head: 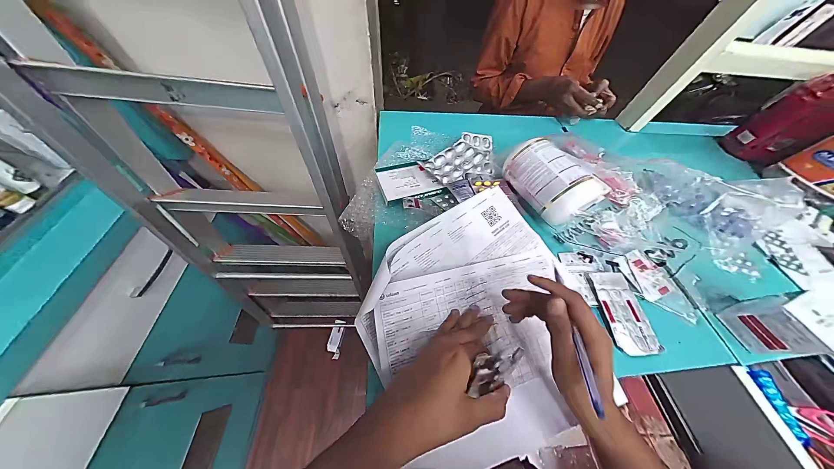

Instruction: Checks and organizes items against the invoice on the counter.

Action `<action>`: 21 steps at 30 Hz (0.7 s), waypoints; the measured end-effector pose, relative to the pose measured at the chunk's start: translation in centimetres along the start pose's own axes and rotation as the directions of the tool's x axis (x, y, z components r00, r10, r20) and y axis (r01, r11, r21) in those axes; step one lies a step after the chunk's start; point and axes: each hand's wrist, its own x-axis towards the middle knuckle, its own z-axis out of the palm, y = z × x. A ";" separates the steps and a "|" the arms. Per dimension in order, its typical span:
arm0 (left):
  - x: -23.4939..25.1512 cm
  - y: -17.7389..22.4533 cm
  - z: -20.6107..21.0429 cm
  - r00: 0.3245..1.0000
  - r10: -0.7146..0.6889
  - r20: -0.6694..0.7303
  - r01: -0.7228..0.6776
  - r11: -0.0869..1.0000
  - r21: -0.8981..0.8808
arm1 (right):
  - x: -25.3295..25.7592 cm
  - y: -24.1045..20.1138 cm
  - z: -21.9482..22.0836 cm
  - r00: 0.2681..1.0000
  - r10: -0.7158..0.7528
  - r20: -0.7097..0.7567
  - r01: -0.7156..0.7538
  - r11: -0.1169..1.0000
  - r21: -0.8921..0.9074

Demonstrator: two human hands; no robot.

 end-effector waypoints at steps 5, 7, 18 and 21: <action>-0.5 0.1 1.5 0.924 -0.066 -0.376 -0.113 0.893 -0.435 | -3.4 -3.0 0.0 0.989 -0.085 0.119 0.091 0.995 -0.044; -0.3 1.5 1.5 0.895 -0.229 -0.382 -0.050 0.801 -0.597 | -3.6 -3.0 1.3 0.982 -0.107 0.158 0.128 0.983 -0.130; 1.3 -0.1 0.2 0.959 -0.219 -0.181 0.000 0.636 -0.772 | 3.7 -0.2 0.5 0.897 -0.175 0.405 0.208 0.977 -0.039; 0.7 -0.8 0.3 0.958 -0.145 -0.249 -0.051 0.764 -0.643 | 5.5 0.1 0.4 0.876 -0.164 0.454 0.214 0.975 -0.061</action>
